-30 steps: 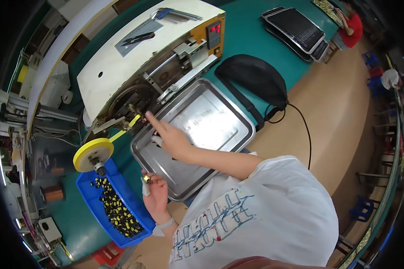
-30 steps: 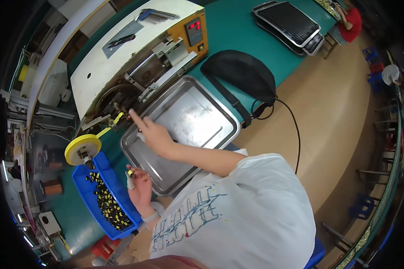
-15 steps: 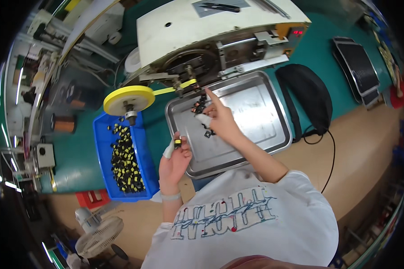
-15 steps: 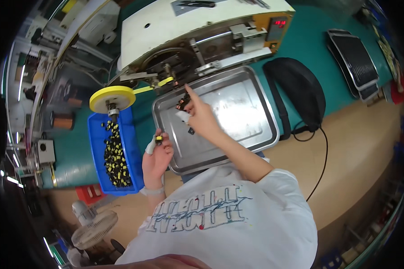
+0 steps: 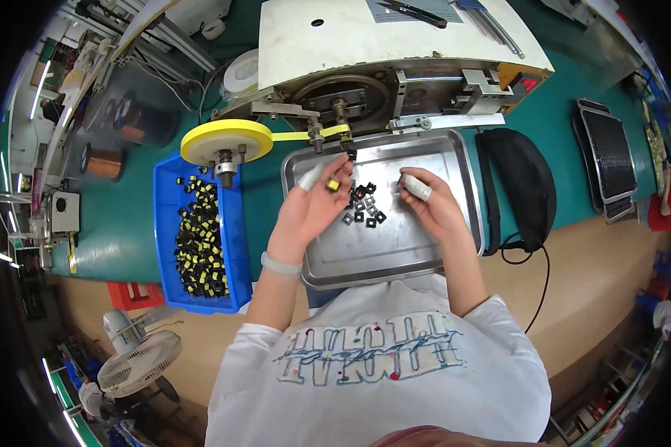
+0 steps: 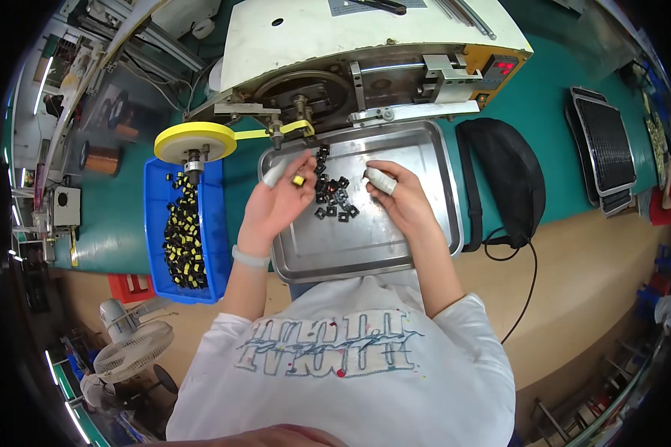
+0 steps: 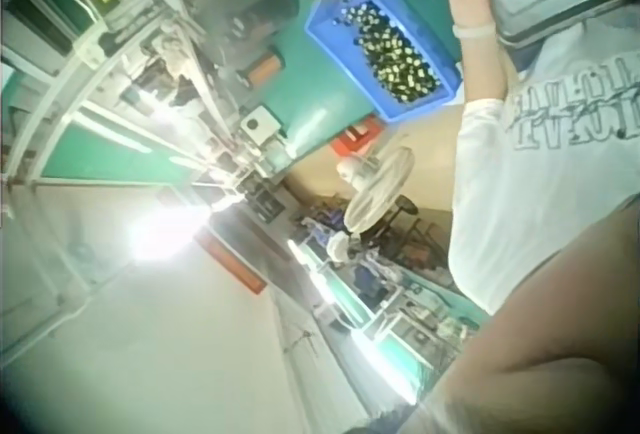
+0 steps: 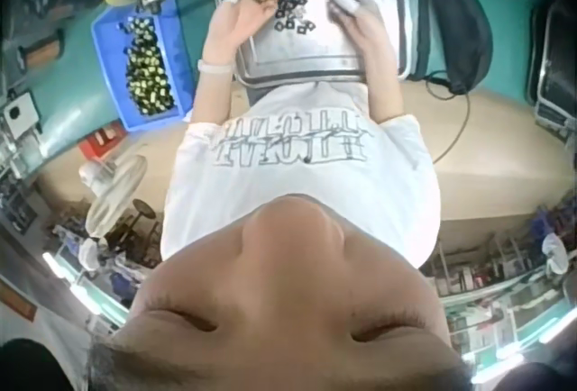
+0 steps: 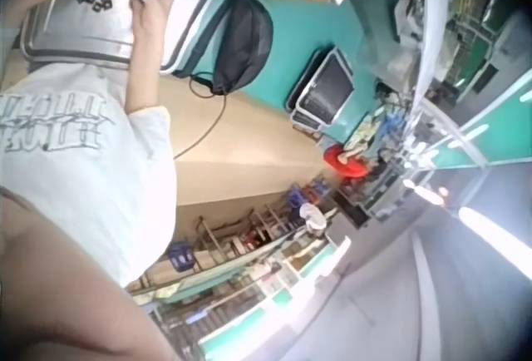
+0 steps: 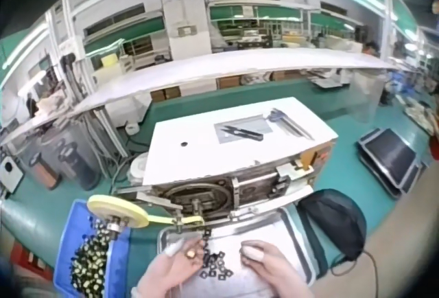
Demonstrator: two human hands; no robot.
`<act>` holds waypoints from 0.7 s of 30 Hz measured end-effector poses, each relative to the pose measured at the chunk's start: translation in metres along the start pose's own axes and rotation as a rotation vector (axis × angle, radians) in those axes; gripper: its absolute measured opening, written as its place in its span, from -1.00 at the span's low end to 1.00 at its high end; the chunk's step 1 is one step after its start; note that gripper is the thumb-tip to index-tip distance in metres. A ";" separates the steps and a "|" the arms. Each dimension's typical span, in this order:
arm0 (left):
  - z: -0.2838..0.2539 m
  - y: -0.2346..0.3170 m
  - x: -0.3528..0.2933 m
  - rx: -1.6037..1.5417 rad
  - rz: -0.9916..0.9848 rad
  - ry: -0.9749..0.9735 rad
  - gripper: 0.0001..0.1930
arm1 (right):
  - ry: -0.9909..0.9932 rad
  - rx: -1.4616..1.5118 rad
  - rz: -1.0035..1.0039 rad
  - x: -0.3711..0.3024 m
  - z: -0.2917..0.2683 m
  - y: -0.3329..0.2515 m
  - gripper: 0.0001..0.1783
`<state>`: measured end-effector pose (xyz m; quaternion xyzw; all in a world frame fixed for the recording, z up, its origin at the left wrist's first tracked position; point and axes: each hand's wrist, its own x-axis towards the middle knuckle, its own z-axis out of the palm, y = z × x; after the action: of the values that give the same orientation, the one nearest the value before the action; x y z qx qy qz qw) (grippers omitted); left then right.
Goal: The person is assembling small electronic components using a specialized assembly machine at a workbench.
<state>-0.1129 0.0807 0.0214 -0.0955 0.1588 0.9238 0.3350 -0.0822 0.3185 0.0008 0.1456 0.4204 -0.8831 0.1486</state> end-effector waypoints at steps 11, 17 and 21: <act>0.007 -0.009 0.049 -0.196 -0.016 -0.063 -0.71 | 0.152 -0.093 -0.118 0.000 0.000 -0.007 -0.82; 0.008 -0.020 0.017 -0.162 -0.144 -0.069 -0.73 | 0.240 -0.301 -0.208 0.016 -0.008 0.004 -0.69; -0.002 -0.025 -0.021 -0.147 -0.108 -0.069 -0.73 | 0.124 -0.286 -0.150 0.009 0.022 -0.002 -0.71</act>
<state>-0.0805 0.0856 0.0202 -0.0961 0.0735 0.9163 0.3818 -0.0937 0.3010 0.0121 0.1453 0.5601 -0.8121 0.0751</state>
